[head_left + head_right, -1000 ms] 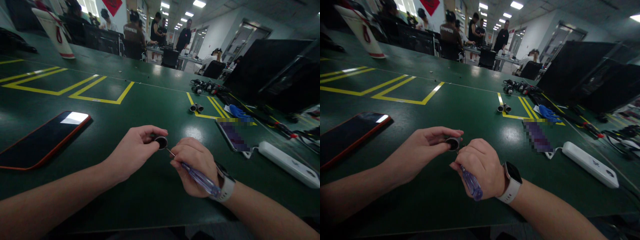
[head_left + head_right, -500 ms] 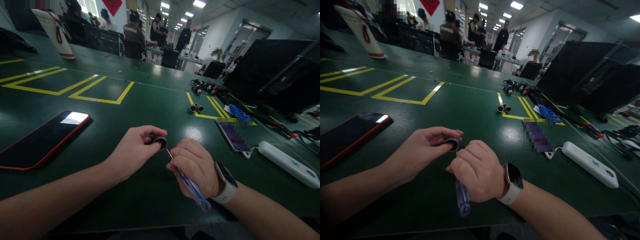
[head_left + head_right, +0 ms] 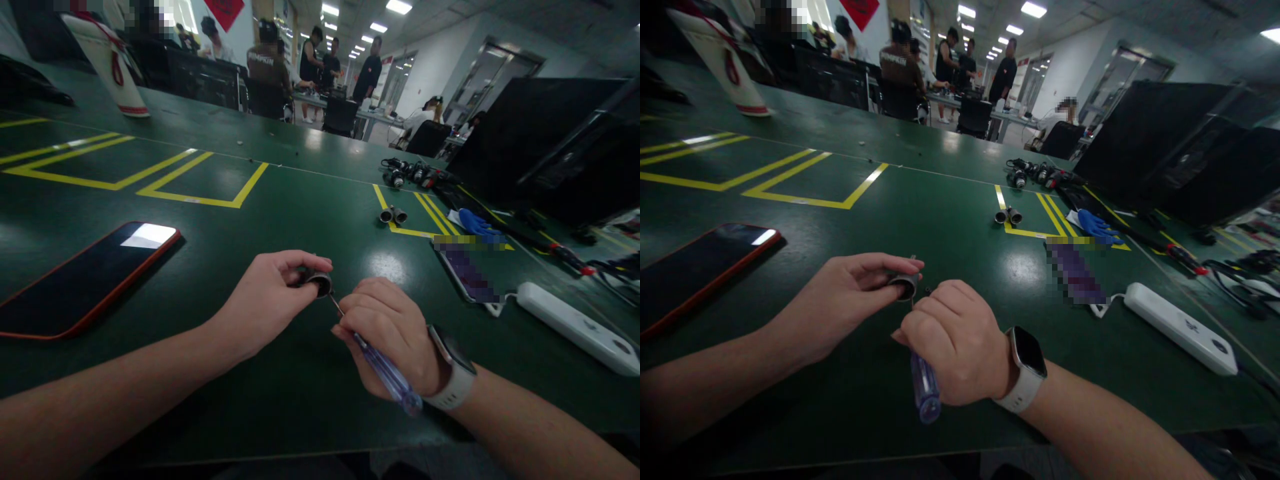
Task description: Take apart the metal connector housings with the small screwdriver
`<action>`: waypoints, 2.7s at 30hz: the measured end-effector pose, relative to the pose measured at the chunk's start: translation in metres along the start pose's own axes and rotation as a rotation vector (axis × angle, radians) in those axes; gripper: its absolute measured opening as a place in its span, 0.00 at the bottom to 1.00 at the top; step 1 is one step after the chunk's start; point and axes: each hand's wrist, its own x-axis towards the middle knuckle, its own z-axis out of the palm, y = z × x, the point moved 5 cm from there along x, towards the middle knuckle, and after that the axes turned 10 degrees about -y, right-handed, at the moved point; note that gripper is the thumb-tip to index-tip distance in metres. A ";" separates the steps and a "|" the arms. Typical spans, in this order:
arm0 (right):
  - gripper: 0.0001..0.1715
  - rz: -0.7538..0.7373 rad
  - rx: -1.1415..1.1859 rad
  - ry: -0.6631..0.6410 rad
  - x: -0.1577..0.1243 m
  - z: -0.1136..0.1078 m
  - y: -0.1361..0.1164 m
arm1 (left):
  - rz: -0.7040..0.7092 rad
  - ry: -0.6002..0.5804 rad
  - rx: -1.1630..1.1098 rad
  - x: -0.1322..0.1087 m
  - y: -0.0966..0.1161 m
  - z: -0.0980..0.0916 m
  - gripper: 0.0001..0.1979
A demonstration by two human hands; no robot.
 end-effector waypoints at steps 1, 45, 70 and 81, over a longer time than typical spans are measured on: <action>0.04 0.004 0.006 0.003 0.000 0.000 0.000 | 0.004 0.008 0.001 0.000 0.000 0.000 0.11; 0.09 0.778 0.593 -0.049 -0.023 0.029 0.074 | -0.122 0.054 -0.191 0.006 -0.006 -0.009 0.14; 0.06 0.821 1.315 0.409 -0.024 0.035 0.079 | -0.119 0.097 -0.217 0.009 -0.007 -0.010 0.13; 0.05 0.255 0.307 0.094 -0.009 0.005 0.028 | 0.004 0.062 -0.022 0.007 -0.005 -0.008 0.11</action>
